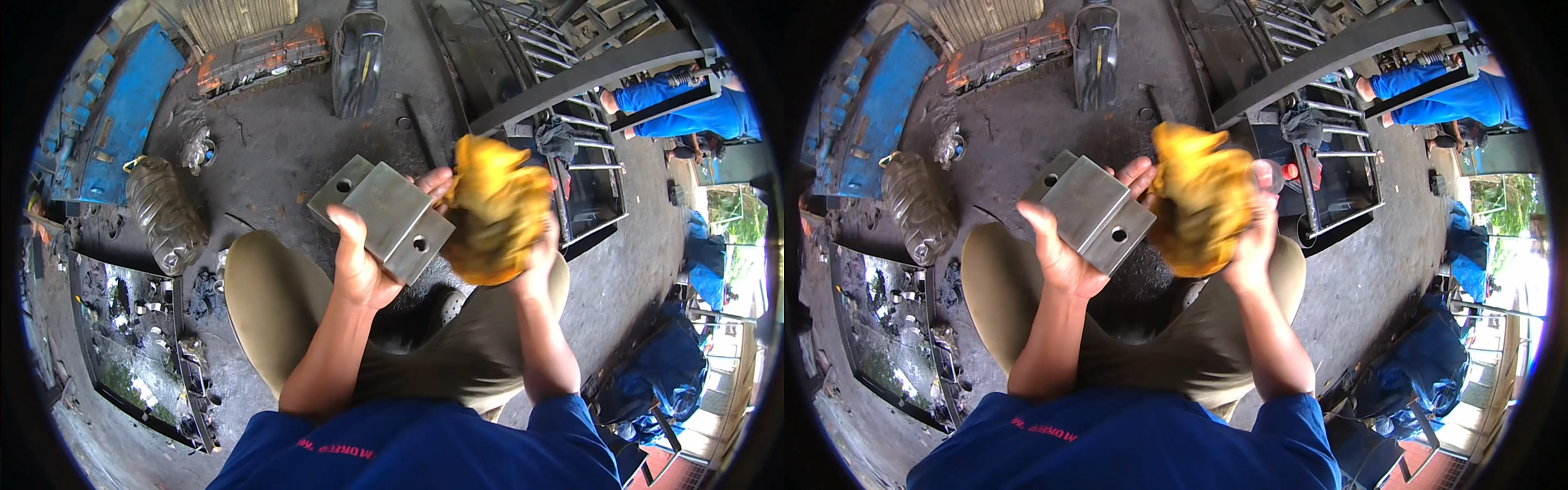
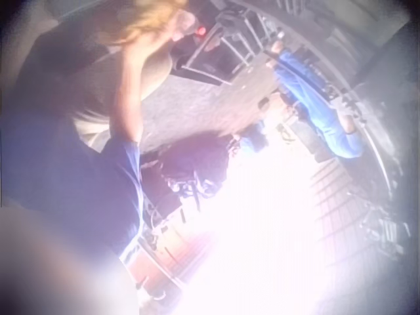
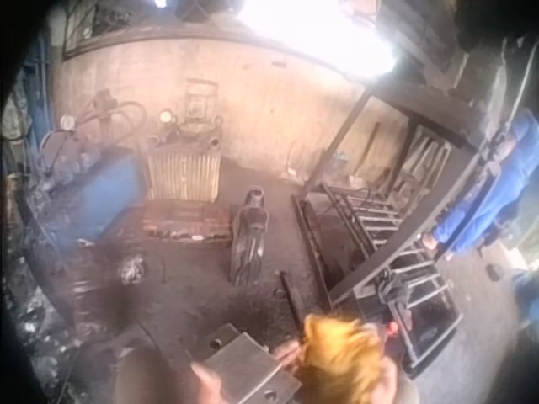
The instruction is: The person squats and cleans a small metal part by pouring liquid from a plastic bottle onto a yellow cloth and wiping the part. The person repeatedly wipes and inspects the part, then places it on a nearby table.
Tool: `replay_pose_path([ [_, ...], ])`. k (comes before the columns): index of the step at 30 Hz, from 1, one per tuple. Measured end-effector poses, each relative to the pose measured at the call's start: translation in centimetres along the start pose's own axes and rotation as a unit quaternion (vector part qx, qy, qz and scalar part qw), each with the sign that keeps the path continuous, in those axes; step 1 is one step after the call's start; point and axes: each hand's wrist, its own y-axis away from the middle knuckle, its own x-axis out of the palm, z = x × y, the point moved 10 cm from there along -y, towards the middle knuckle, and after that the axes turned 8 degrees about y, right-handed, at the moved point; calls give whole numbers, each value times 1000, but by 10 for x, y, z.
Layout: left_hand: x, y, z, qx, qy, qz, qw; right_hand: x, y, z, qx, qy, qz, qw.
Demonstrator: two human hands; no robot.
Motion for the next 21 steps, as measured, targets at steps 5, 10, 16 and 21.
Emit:
replay_pose_path([
  [5, 21, -3, -13, 82, -128, 80, 985, -27, -2, 5, -15, -176, -40, 983],
  [10, 22, -3, -17, 124, -164, 41, 978, 63, 71, 31, -132, 195, -7, 972],
  [16, 22, -6, -22, 155, -168, 51, 972, 78, 85, 56, -118, 145, -66, 980],
  [21, 14, 3, -16, 87, -62, 13, 994, 64, 54, 39, -20, -54, -108, 992],
])
